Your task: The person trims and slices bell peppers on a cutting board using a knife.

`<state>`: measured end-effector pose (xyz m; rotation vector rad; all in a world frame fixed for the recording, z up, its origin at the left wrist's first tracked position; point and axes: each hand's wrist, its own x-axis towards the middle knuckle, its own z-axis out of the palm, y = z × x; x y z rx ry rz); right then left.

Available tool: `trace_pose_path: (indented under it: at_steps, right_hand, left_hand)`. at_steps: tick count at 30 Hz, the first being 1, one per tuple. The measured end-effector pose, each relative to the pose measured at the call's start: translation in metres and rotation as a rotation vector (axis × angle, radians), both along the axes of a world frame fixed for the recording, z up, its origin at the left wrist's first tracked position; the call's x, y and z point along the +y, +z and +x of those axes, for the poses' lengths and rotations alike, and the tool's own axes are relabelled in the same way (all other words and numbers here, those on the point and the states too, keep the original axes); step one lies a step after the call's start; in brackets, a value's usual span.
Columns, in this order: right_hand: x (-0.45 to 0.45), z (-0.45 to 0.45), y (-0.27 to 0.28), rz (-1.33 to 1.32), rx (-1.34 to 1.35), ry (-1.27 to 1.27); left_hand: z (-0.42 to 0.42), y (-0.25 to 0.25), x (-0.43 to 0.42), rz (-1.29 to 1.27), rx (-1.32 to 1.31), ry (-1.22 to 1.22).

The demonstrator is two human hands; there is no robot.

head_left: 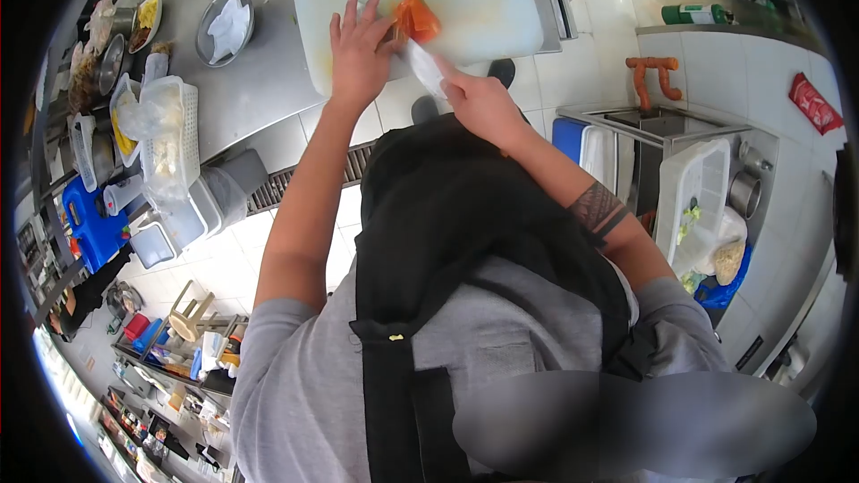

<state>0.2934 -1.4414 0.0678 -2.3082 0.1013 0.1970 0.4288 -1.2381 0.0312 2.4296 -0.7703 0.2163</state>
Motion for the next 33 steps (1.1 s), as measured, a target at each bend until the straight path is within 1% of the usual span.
trace_pose_path:
  at_steps: [1, 3, 4, 6, 8, 10, 12, 13, 15, 16, 18, 19, 21, 22, 23, 25, 26, 27, 28, 29, 31, 33]
  right_hand:
    - [-0.004, -0.001, 0.004, -0.031, 0.047, 0.034]
    - [-0.015, -0.004, 0.007, -0.043, 0.018, 0.077]
    - [-0.020, -0.004, 0.009, -0.054, -0.013, 0.123]
    - [-0.027, -0.003, 0.012, -0.085, -0.023, 0.149]
    - [-0.034, 0.000, 0.017, -0.115, -0.037, 0.172]
    - [-0.039, -0.001, 0.025, -0.120, 0.033, 0.232]
    - [-0.046, -0.006, 0.022, -0.083, 0.016, 0.241]
    - [-0.048, -0.009, 0.021, -0.045, 0.005, 0.257]
    - [-0.052, -0.015, 0.024, -0.049, 0.030, 0.252]
    - [-0.054, -0.018, 0.027, -0.053, 0.062, 0.259]
    - [-0.060, -0.025, 0.027, -0.016, 0.014, 0.214]
    - [-0.061, -0.027, 0.027, -0.012, 0.038, 0.218]
    - [-0.063, -0.030, 0.015, 0.016, 0.050, 0.213]
    - [-0.063, -0.033, -0.008, 0.010, 0.041, 0.196]
    - [-0.061, -0.035, -0.037, -0.004, -0.086, 0.130]
    - [-0.065, -0.034, -0.012, 0.045, -0.243, 0.070]
    - [-0.067, -0.033, 0.003, 0.066, -0.322, 0.043]
    - [-0.072, -0.036, 0.017, 0.070, -0.149, 0.066]
    - [-0.076, -0.039, 0.025, 0.076, 0.025, 0.086]
    - [-0.078, -0.041, 0.029, 0.094, 0.038, 0.060]
    - [-0.081, -0.048, 0.035, 0.071, 0.083, 0.036]
    - [-0.095, -0.048, 0.039, 0.043, 0.121, 0.029]
  left_hand:
    - [0.002, 0.007, 0.000, -0.003, -0.004, -0.002]
    - [0.005, 0.023, 0.006, 0.158, -0.099, -0.206]
    - [0.008, 0.027, 0.008, 0.156, -0.104, -0.207]
    - [0.014, 0.036, 0.014, 0.217, -0.039, -0.330]
    - [0.020, 0.045, 0.016, 0.223, -0.063, -0.371]
    - [0.026, 0.050, 0.020, 0.230, -0.085, -0.417]
    - [0.034, 0.050, 0.025, 0.072, -0.145, -0.362]
    - [0.037, 0.050, 0.028, 0.073, -0.156, -0.376]
    - [0.043, 0.058, 0.029, -0.041, 0.068, -0.125]
    - [0.044, 0.076, 0.017, -0.040, 0.047, -0.160]
    - [0.039, 0.118, -0.015, -0.192, -0.017, -0.065]
    - [0.031, 0.150, -0.040, -0.240, -0.091, -0.156]
    - [0.006, 0.199, -0.091, -0.332, -0.204, -0.465]
    - [-0.005, 0.224, -0.120, -0.333, -0.393, -0.702]
    - [-0.020, 0.243, -0.146, -0.292, -0.387, -0.828]
    - [-0.032, 0.243, -0.203, -0.554, -0.506, -0.946]
    - [-0.020, 0.231, -0.227, -0.425, -0.508, -0.935]
    - [-0.002, 0.211, -0.255, -0.297, -0.510, -0.920]
    - [0.023, 0.194, -0.282, -0.067, -0.352, -0.809]
    - [0.046, 0.171, -0.305, 0.162, -0.191, -0.692]
    - [0.088, 0.087, -0.314, 0.056, -0.529, -0.431]
    - [0.112, 0.076, -0.300, 0.043, -0.456, -0.404]
